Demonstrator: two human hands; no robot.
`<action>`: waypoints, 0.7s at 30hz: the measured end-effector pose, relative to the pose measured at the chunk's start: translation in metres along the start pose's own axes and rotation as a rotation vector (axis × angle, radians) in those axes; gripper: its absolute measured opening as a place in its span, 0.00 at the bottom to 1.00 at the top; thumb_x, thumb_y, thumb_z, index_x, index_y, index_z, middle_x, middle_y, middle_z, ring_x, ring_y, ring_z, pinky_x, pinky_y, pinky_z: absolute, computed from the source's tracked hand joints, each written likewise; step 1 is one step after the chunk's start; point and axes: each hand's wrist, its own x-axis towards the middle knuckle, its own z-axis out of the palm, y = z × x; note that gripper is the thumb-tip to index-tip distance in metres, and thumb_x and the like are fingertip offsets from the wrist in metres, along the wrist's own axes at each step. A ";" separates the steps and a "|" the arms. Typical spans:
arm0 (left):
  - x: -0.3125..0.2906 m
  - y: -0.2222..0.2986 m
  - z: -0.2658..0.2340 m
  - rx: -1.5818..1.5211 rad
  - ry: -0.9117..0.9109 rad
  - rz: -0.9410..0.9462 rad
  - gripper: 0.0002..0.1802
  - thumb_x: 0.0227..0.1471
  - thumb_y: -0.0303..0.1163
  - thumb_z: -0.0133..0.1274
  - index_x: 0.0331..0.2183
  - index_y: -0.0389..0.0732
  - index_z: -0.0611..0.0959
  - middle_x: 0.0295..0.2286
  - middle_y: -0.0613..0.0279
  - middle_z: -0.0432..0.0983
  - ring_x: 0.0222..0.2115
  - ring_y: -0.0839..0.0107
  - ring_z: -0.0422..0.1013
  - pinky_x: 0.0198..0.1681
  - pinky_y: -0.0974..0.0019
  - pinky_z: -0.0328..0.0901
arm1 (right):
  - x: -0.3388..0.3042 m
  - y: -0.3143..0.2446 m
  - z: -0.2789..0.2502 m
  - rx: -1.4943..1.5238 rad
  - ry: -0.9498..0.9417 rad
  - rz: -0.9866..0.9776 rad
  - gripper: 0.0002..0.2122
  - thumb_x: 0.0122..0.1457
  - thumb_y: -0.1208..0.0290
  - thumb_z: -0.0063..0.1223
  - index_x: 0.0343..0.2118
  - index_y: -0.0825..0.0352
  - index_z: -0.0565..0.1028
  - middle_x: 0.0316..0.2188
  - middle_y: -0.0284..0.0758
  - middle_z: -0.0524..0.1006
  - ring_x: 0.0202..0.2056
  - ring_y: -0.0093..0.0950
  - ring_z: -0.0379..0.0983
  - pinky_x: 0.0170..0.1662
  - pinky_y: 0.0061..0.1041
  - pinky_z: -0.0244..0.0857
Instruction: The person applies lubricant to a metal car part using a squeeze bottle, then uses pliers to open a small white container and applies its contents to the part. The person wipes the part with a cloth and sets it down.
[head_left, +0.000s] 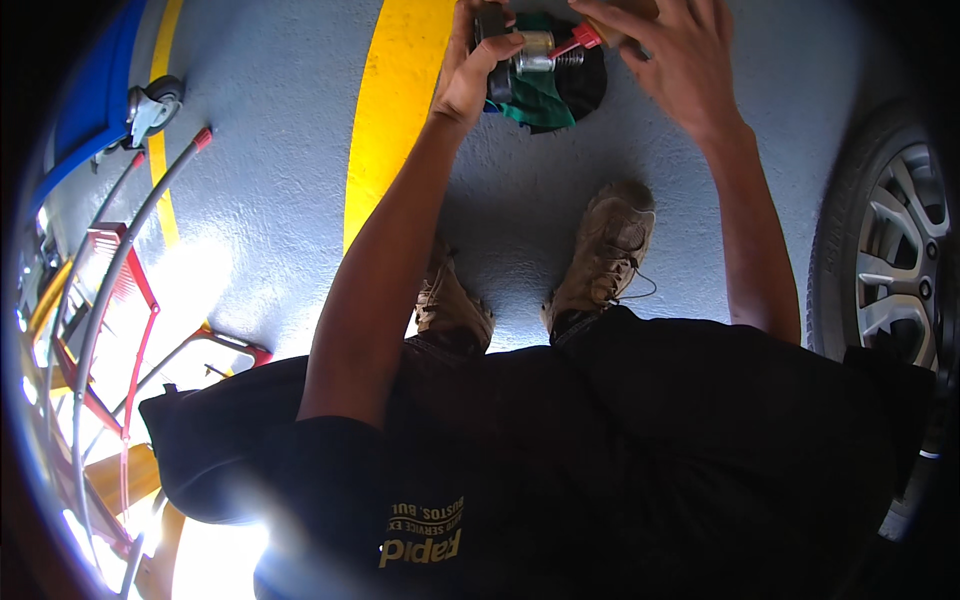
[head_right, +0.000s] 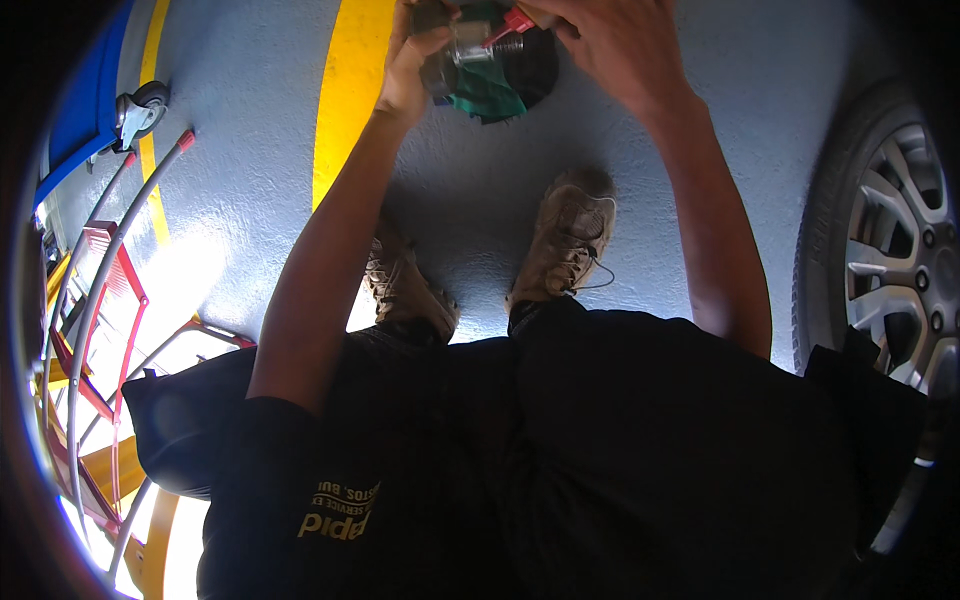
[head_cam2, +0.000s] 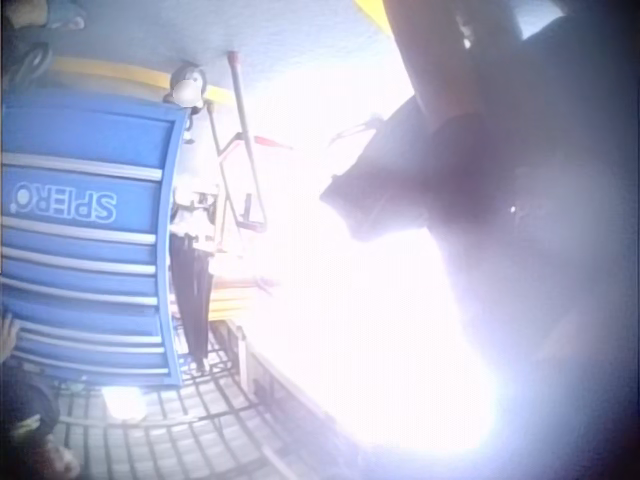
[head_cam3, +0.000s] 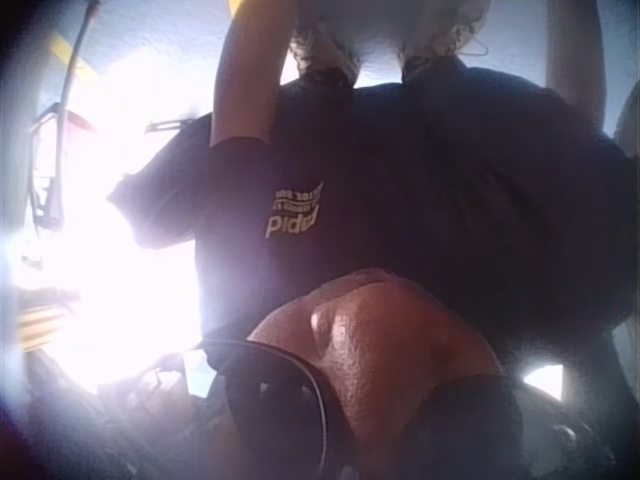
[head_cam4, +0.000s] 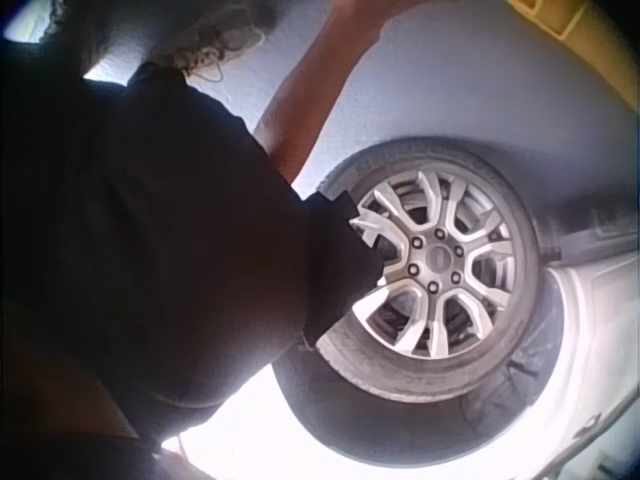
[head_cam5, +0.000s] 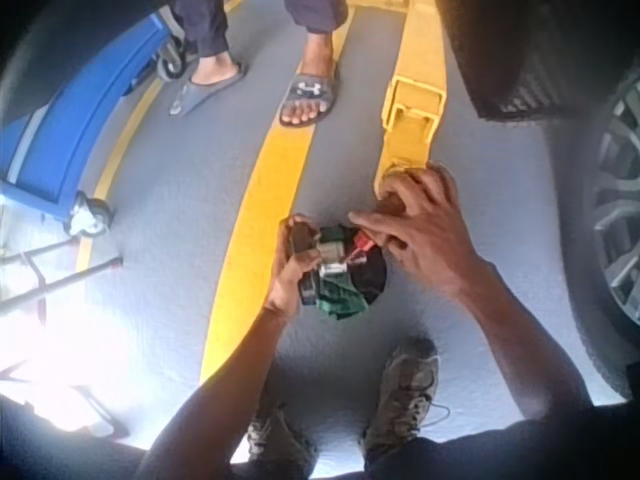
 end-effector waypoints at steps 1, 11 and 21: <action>0.000 -0.002 0.002 -0.060 0.009 -0.012 0.32 0.45 0.45 0.58 0.52 0.45 0.71 0.43 0.64 0.67 0.45 0.71 0.67 0.50 0.65 0.63 | 0.001 0.000 0.000 -0.016 -0.004 -0.017 0.21 0.48 0.70 0.70 0.47 0.46 0.87 0.48 0.32 0.72 0.57 0.38 0.65 0.65 0.47 0.56; -0.004 -0.008 0.002 -0.147 0.031 -0.036 0.36 0.48 0.43 0.59 0.57 0.44 0.69 0.46 0.62 0.67 0.47 0.69 0.68 0.53 0.62 0.64 | 0.013 0.010 -0.009 0.260 -0.169 0.016 0.27 0.48 0.74 0.70 0.56 0.54 0.81 0.46 0.37 0.74 0.51 0.40 0.72 0.59 0.39 0.67; -0.005 -0.003 -0.002 -0.101 0.035 -0.051 0.38 0.47 0.43 0.61 0.57 0.43 0.69 0.46 0.61 0.67 0.48 0.68 0.66 0.53 0.63 0.64 | -0.029 0.020 -0.006 0.716 -0.226 0.424 0.22 0.58 0.68 0.70 0.56 0.63 0.79 0.52 0.36 0.82 0.52 0.31 0.79 0.57 0.33 0.70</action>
